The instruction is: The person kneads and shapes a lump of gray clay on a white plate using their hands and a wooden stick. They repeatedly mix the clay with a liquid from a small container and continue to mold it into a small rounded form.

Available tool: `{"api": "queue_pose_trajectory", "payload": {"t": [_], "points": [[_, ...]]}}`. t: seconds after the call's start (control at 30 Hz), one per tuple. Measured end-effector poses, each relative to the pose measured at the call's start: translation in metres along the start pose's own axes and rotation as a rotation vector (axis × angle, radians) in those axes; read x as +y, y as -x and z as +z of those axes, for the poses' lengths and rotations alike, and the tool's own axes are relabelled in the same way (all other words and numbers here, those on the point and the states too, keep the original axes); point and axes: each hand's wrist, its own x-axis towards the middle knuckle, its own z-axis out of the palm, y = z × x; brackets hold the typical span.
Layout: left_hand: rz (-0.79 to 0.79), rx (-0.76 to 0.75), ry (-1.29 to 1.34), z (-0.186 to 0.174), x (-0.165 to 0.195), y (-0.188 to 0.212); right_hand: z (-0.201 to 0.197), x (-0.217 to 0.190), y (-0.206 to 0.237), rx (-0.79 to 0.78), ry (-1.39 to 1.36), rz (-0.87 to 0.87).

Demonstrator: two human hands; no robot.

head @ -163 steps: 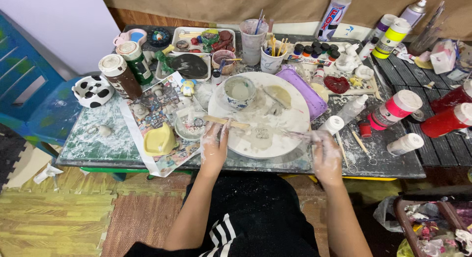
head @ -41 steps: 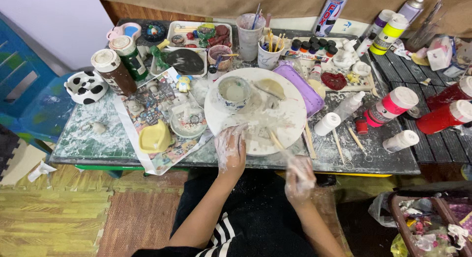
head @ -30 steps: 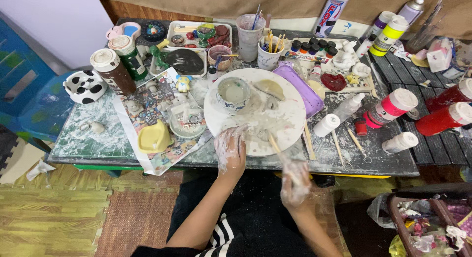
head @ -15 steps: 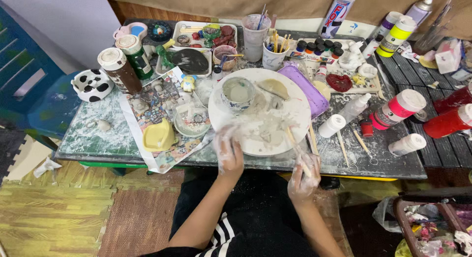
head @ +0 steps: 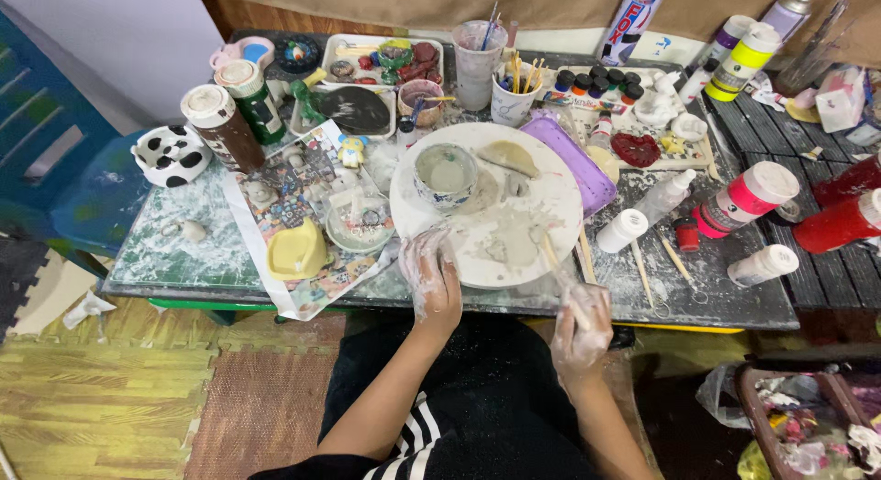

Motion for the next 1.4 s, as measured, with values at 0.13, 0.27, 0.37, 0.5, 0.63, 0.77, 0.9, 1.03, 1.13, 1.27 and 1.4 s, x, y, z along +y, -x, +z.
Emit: {"api": "queue_pose_trajectory", "payload": {"t": [0.13, 0.27, 0.37, 0.5, 0.63, 0.77, 0.9, 1.03, 1.13, 1.27, 1.4], "points": [[-0.029, -0.017, -0.030, 0.009, 0.005, 0.009, 0.005, -0.007, 0.020, -0.061, -0.037, -0.019], [-0.018, -0.032, -0.023, 0.012, 0.009, 0.013, 0.024, -0.006, 0.029, 0.026, -0.079, -0.155], [0.002, -0.007, -0.019, 0.006, 0.006, 0.011, 0.016, 0.007, 0.025, 0.140, -0.026, -0.048], [0.006, -0.001, 0.018, 0.005, 0.006, 0.009, 0.010, 0.007, 0.025, 0.028, 0.028, 0.002], [0.009, -0.010, -0.001, 0.006, 0.008, 0.009, 0.012, -0.002, 0.019, 0.049, -0.118, -0.063], [0.024, -0.008, -0.012, 0.006, 0.006, 0.009, -0.012, -0.002, 0.013, 0.037, 0.161, 0.042], [0.024, -0.002, -0.030, 0.010, 0.007, 0.011, -0.006, -0.012, 0.027, -0.048, 0.055, -0.014], [0.025, -0.006, -0.026, 0.011, 0.007, 0.013, 0.000, -0.019, 0.031, -0.072, 0.013, 0.044], [0.033, -0.010, -0.014, 0.010, 0.006, 0.012, -0.011, -0.022, 0.021, 0.023, 0.120, -0.013], [0.023, -0.008, -0.015, 0.011, 0.007, 0.014, -0.013, -0.032, 0.009, -0.048, -0.017, -0.023], [0.023, 0.009, -0.047, 0.013, 0.004, 0.015, -0.006, 0.002, -0.022, 0.062, 0.001, -0.019]]}}
